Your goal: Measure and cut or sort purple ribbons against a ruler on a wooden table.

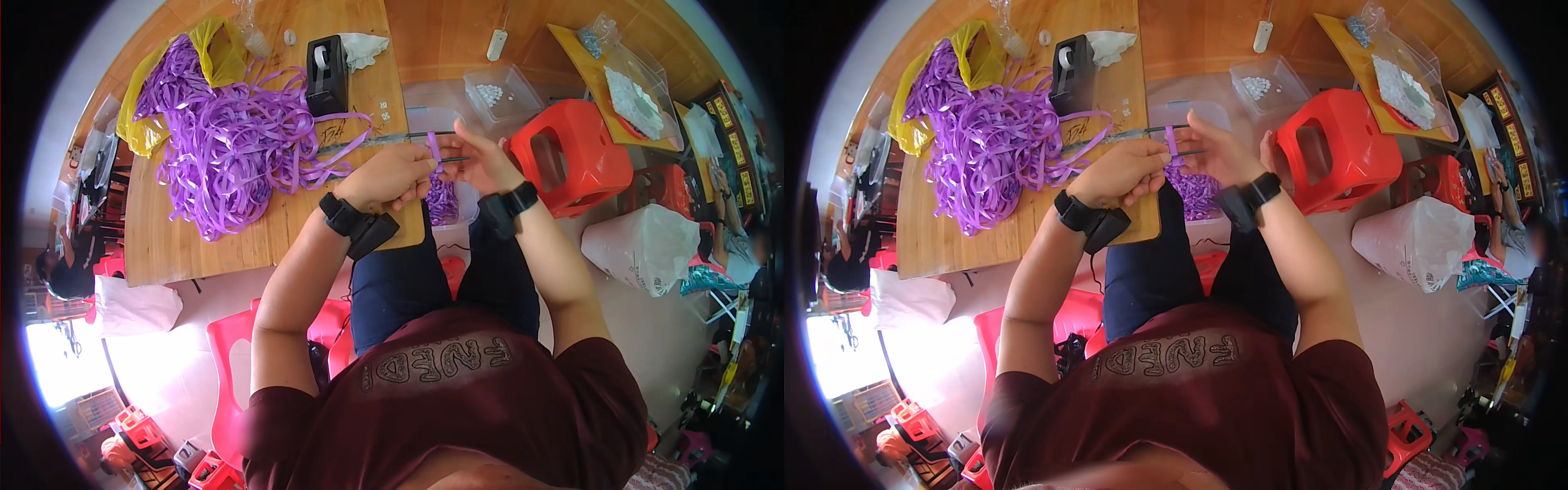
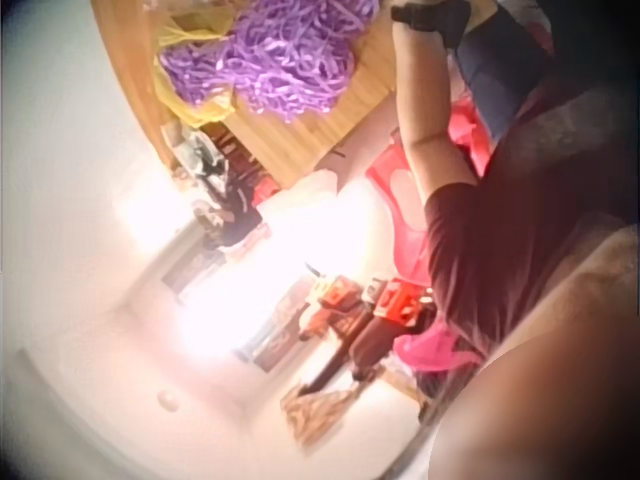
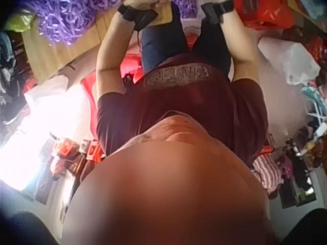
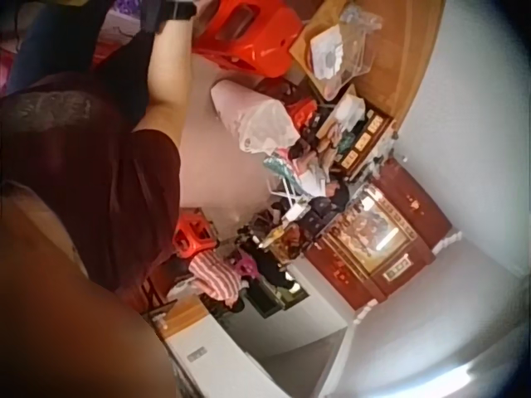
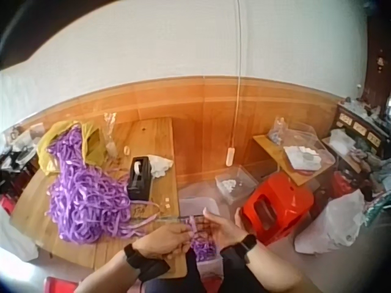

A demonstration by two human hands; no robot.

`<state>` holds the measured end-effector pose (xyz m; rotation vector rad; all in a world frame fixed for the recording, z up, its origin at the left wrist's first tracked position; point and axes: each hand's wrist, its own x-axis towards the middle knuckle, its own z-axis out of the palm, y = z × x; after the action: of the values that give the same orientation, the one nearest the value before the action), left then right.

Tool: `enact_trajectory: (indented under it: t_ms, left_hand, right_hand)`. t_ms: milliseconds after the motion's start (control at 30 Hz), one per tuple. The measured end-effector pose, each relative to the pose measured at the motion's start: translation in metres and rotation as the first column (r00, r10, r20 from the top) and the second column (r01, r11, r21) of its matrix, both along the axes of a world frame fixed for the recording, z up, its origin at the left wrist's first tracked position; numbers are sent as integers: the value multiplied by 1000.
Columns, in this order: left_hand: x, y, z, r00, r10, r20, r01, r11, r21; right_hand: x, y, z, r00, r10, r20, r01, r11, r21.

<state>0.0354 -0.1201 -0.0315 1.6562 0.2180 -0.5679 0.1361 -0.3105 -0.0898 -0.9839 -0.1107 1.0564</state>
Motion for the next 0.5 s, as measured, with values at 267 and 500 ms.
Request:
enact_trajectory:
  t_ms: [267,500]
  left_hand:
    - [1,-3,4,1000,15,-4,-15,1000,-9]
    - [-1,-1,1,1000,8,-4,-8,1000,7]
  right_hand:
    - [-22,17,6,611,-157,776,450,875,-177]
    - [-15,12,-3,803,-199,562,368,907,-204]
